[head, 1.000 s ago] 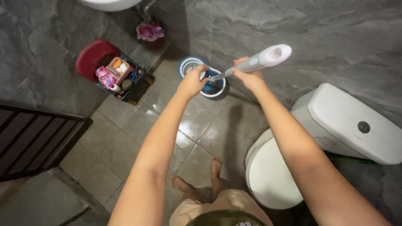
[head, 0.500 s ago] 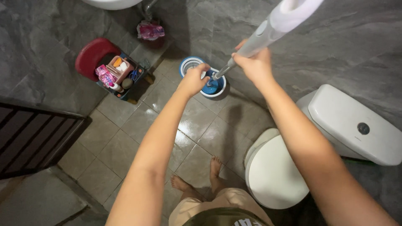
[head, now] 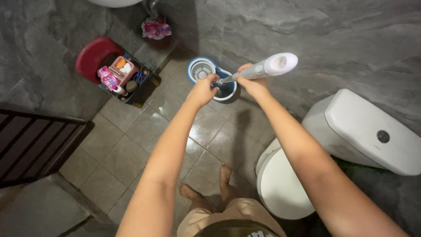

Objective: The recorder mops the bathroom floor, cleans the mop using a spin-bucket, and organizes cleaning supplies.

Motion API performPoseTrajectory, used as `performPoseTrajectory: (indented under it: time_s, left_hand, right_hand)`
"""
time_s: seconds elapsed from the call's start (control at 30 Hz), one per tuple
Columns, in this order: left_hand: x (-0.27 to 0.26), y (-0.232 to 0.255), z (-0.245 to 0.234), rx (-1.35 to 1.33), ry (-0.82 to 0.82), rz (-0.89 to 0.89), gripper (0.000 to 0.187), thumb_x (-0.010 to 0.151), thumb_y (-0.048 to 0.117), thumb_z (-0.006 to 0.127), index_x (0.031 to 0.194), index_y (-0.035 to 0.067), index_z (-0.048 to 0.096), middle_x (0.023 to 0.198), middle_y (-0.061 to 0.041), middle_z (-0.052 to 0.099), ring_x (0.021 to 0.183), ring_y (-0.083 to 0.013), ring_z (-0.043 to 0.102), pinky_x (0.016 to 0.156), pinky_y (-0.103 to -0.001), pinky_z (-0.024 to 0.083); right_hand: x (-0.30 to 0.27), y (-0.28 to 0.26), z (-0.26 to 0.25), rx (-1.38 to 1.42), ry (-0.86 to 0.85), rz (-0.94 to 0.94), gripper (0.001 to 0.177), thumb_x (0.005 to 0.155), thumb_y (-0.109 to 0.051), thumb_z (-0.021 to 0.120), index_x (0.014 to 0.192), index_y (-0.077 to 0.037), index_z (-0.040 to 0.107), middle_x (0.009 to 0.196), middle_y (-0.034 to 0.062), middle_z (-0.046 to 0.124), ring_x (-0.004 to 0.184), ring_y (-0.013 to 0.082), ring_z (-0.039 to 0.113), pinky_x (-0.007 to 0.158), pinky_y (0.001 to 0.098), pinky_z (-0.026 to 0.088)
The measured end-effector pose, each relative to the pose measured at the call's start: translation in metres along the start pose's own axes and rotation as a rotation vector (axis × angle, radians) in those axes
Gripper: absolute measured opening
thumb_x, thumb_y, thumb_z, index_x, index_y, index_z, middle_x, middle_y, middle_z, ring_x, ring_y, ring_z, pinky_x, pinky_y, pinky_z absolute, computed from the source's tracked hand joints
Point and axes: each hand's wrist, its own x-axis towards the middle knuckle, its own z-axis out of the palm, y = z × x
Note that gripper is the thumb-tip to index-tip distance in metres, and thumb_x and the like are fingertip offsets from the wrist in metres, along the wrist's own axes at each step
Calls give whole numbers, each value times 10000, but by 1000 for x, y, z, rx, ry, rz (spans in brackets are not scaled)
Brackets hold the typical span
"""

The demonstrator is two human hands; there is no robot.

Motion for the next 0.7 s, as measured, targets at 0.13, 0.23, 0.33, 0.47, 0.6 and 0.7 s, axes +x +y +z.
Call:
performPoseTrajectory:
  time_s: [0.13, 0.23, 0.33, 0.47, 0.6, 0.7]
  left_hand:
    - [11, -5, 15, 6, 2, 54, 496, 811, 79, 753, 1284, 27, 613, 1236, -215, 703, 1189, -363, 660, 1009, -420, 517]
    - [24, 10, 24, 22, 1, 56, 623, 783, 83, 775, 1358, 19, 543, 1247, -250, 663, 1200, -398, 618, 1004, -444, 491]
    - [37, 22, 35, 5, 96, 164, 717, 736, 85, 805, 1376, -18, 500, 1232, -295, 637, 1164, -445, 593, 958, -474, 477]
    - [49, 57, 23, -81, 142, 164, 550, 806, 118, 790, 1306, 11, 589, 1113, -277, 704, 1080, -442, 658, 875, -469, 530]
    - [47, 93, -3, -108, 95, 211, 417, 855, 126, 770, 1225, 7, 620, 1010, -250, 742, 996, -420, 716, 838, -446, 553]
    - [60, 89, -15, -92, 131, 345, 424, 846, 97, 767, 1222, -12, 602, 983, -256, 731, 969, -420, 717, 813, -442, 555]
  right_hand:
    - [1, -25, 3, 26, -20, -22, 211, 816, -98, 835, 978, -86, 700, 921, 15, 691, 883, 137, 660, 776, 312, 547]
    - [1, -72, -3, 26, 59, -96, 222, 754, -62, 811, 939, -76, 689, 920, 29, 710, 869, 122, 695, 753, 308, 566]
    - [-3, -131, -12, -35, 79, -234, 244, 780, -83, 815, 984, -48, 684, 945, 51, 738, 900, 135, 710, 802, 312, 562]
    - [-9, -184, -23, -56, 61, -179, 222, 793, -118, 758, 986, -24, 702, 867, 60, 747, 835, 139, 726, 750, 318, 571]
    - [-8, -216, -38, -88, 62, -212, 249, 781, -132, 767, 992, -17, 699, 852, 51, 749, 805, 126, 738, 721, 311, 583]
    - [-8, -240, -40, -39, 90, -250, 240, 790, -130, 783, 980, -8, 701, 848, 60, 740, 797, 129, 719, 720, 317, 576]
